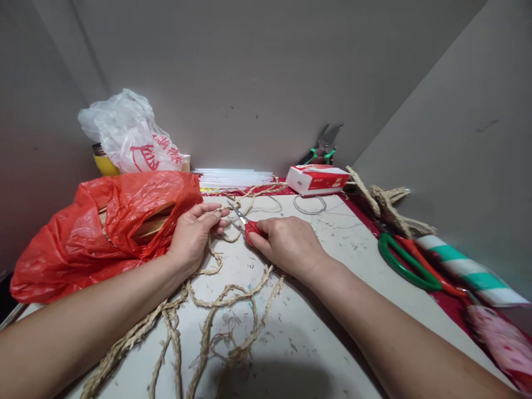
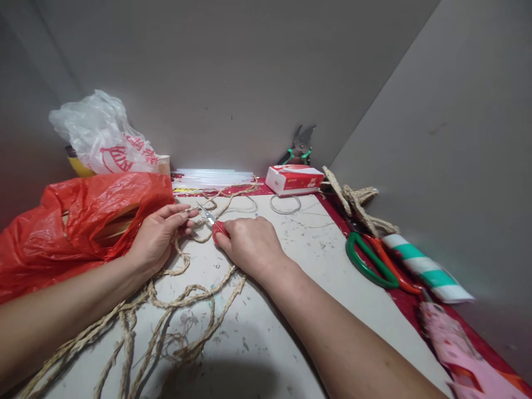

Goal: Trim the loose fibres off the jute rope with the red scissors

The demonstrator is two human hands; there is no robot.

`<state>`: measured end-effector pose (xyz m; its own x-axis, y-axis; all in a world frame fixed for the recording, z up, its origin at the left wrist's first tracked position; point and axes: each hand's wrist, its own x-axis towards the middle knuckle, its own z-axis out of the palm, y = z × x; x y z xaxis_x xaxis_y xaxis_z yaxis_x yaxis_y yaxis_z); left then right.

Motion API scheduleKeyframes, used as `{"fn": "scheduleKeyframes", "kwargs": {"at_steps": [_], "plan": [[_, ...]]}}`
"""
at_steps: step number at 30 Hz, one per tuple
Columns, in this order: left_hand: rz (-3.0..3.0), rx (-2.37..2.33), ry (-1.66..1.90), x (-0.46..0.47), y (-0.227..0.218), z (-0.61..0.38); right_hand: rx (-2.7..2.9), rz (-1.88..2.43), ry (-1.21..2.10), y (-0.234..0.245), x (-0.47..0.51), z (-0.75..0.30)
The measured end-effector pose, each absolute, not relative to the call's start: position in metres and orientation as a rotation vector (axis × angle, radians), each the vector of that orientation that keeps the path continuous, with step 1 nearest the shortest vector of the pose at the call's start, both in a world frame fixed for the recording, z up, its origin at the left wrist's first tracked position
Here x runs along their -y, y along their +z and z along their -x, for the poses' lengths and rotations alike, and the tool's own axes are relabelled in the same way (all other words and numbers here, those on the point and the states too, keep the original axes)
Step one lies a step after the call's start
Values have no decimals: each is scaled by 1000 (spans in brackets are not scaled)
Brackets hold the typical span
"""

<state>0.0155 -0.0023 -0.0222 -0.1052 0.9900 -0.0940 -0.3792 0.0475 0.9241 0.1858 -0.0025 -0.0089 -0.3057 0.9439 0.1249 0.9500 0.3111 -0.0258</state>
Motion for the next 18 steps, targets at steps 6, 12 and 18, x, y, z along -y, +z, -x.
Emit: {"fn": "scheduleKeyframes", "kwargs": {"at_steps": [6,12,18], "plan": [[-784,-1076,1365,1,-23,-15,2365,1730,-70,-12,2,-187],[-809,-1073,1328,1,-23,-14,2374,1660,-42,-8,6,-186],[-893,-1027,1307,2,-25,-14,2423,1613,-97,-7,8,-186]]}}
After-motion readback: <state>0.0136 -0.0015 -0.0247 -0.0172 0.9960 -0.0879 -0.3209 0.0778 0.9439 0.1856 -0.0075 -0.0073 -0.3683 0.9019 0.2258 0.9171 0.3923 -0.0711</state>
